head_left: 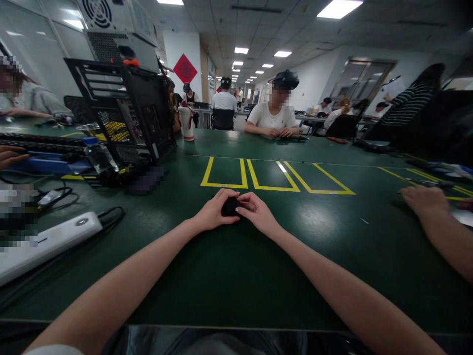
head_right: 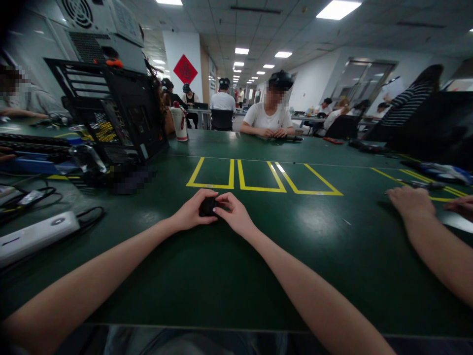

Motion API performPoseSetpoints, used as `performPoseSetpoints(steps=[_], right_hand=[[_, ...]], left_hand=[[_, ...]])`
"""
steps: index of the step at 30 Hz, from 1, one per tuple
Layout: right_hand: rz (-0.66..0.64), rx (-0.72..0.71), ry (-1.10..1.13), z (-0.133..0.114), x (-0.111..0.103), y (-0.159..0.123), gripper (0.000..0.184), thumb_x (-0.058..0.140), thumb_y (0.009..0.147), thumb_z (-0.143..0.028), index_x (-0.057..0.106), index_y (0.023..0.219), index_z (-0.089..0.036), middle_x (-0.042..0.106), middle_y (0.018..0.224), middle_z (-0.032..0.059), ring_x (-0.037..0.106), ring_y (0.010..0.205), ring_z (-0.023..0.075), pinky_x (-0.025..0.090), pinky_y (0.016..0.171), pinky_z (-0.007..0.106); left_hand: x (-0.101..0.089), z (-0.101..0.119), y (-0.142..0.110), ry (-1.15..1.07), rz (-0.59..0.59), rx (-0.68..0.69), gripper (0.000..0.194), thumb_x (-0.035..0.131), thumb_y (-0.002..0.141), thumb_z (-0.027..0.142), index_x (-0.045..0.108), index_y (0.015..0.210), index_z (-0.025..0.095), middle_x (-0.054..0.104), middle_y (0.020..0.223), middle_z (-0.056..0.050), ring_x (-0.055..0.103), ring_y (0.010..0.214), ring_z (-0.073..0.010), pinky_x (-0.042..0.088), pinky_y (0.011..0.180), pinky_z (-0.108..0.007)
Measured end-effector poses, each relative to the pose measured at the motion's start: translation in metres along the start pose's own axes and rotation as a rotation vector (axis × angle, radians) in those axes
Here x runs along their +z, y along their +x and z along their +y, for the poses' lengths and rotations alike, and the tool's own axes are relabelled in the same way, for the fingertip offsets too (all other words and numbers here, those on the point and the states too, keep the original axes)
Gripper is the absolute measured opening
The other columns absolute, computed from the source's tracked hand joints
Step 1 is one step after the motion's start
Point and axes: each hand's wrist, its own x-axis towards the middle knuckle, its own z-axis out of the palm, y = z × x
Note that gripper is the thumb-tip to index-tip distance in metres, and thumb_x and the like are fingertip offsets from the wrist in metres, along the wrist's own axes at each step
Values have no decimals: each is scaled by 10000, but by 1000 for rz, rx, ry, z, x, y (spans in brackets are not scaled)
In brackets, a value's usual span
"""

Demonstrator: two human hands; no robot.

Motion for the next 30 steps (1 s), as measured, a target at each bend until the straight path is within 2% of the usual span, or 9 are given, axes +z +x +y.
performPoseSetpoints(steps=[3, 6, 10, 14, 19, 25, 30], right_hand=[[-23, 45, 11, -2, -2, 0, 284, 589, 711, -208, 506, 983, -205, 542, 1048, 31, 519, 1024, 171, 401, 921, 372], [-59, 64, 48, -1, -3, 0, 266, 603, 700, -203, 508, 949, -203, 548, 1024, 26, 536, 1009, 177, 419, 901, 377], [-62, 44, 101, 2, -3, 0, 245, 608, 697, -211, 500, 917, -216, 543, 1003, 9, 562, 965, 167, 445, 864, 366], [-33, 9, 66, 6, -2, 2, 171, 582, 719, -220, 525, 880, -205, 562, 920, 6, 576, 912, 158, 447, 855, 365], [-40, 55, 56, 6, -5, 3, 270, 584, 717, -220, 511, 976, -210, 553, 1030, 27, 538, 1008, 169, 404, 919, 378], [-86, 73, 134, 4, -6, 1, 285, 625, 677, -215, 503, 935, -216, 550, 1038, 12, 549, 995, 166, 431, 888, 369], [-23, 30, 76, 3, -4, 2, 195, 600, 701, -255, 534, 877, -202, 567, 956, 10, 574, 908, 154, 451, 845, 356]], left_hand=[[0, 0, 0, 0, 2, 1, 585, 659, 644, 295, 366, 1150, 264, 435, 1131, -49, 448, 1058, -219, 397, 886, -397], [0, -1, 0, 0, 2, -2, 584, 662, 640, 297, 369, 1145, 266, 434, 1130, -49, 446, 1061, -223, 398, 885, -400], [0, -1, 0, 0, 6, 6, 582, 659, 645, 295, 367, 1147, 262, 429, 1132, -50, 441, 1068, -217, 393, 894, -395], [0, -1, 0, 5, 2, 3, 599, 666, 638, 306, 365, 1154, 266, 429, 1138, -50, 439, 1073, -221, 395, 890, -404], [0, -1, 0, 4, 1, 0, 593, 670, 635, 296, 375, 1148, 256, 437, 1131, -52, 448, 1061, -216, 396, 891, -399], [-1, 0, 0, -3, 1, 4, 590, 666, 637, 289, 373, 1148, 261, 431, 1136, -52, 442, 1069, -219, 387, 900, -405], [-2, 1, 0, -8, -11, -12, 589, 660, 643, 308, 369, 1154, 275, 430, 1138, -48, 443, 1069, -226, 395, 886, -415]])
